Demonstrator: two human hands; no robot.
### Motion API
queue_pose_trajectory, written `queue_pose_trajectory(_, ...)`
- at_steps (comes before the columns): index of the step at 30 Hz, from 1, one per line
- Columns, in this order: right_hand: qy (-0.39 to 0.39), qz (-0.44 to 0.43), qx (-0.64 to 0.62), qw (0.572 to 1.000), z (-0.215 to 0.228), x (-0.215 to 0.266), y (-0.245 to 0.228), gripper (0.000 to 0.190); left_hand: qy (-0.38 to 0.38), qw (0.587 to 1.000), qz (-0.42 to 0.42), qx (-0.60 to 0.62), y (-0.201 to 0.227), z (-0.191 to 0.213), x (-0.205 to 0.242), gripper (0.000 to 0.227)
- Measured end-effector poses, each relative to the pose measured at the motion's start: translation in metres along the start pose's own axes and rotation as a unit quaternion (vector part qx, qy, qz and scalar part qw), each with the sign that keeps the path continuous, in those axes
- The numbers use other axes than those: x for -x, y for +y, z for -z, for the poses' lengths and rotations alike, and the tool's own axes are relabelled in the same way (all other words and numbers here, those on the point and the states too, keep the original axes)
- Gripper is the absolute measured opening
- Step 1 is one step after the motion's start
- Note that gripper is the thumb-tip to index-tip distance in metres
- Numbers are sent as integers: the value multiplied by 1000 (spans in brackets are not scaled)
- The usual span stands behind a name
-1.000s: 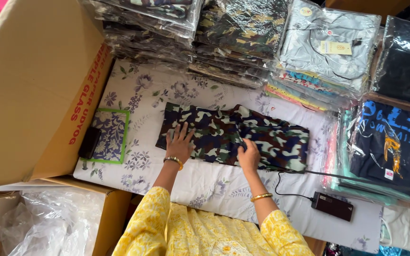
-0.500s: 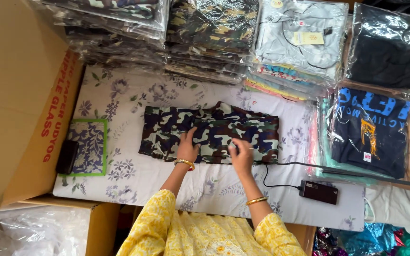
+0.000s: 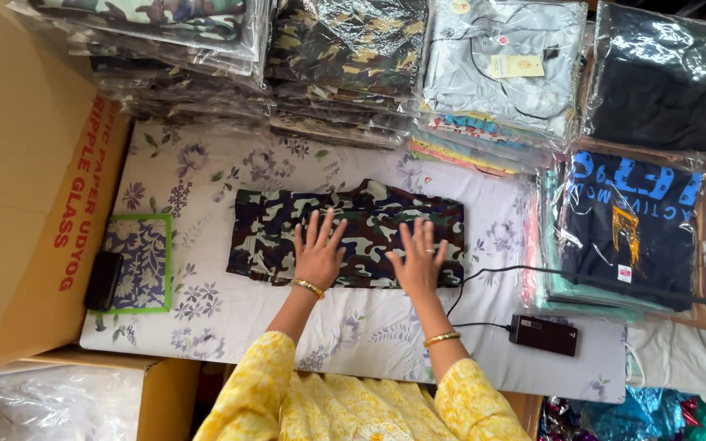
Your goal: Folding camouflage-patterned pants and placing them into plastic packaging.
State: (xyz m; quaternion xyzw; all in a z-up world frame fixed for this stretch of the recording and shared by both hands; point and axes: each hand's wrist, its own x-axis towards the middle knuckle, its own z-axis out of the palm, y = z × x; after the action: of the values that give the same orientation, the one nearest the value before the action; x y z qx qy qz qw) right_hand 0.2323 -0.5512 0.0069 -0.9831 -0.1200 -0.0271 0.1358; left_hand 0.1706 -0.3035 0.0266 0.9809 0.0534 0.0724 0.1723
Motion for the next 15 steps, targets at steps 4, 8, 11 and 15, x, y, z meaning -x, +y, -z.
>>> queue_pose_trajectory(4, -47, 83, -25, 995, -16, -15, -14, 75, -72, 993, 6, -96, -13, -13, -15, 75)
queue_pose_trajectory(8, -97, 47, 21, 994, -22, -16, -3, 74, -130, 987, 61, -76, -25, -17, -18, 73)
queue_pose_trajectory(11, -65, 79, 28, 994, -25, -12, 2, 74, -158, 980, 64, -106, -22, -8, -22, 74)
queue_pose_trajectory(15, -60, 85, 16, 994, -23, -11, 1, 74, -114, 990, 84, 25, -32, -4, -27, 65)
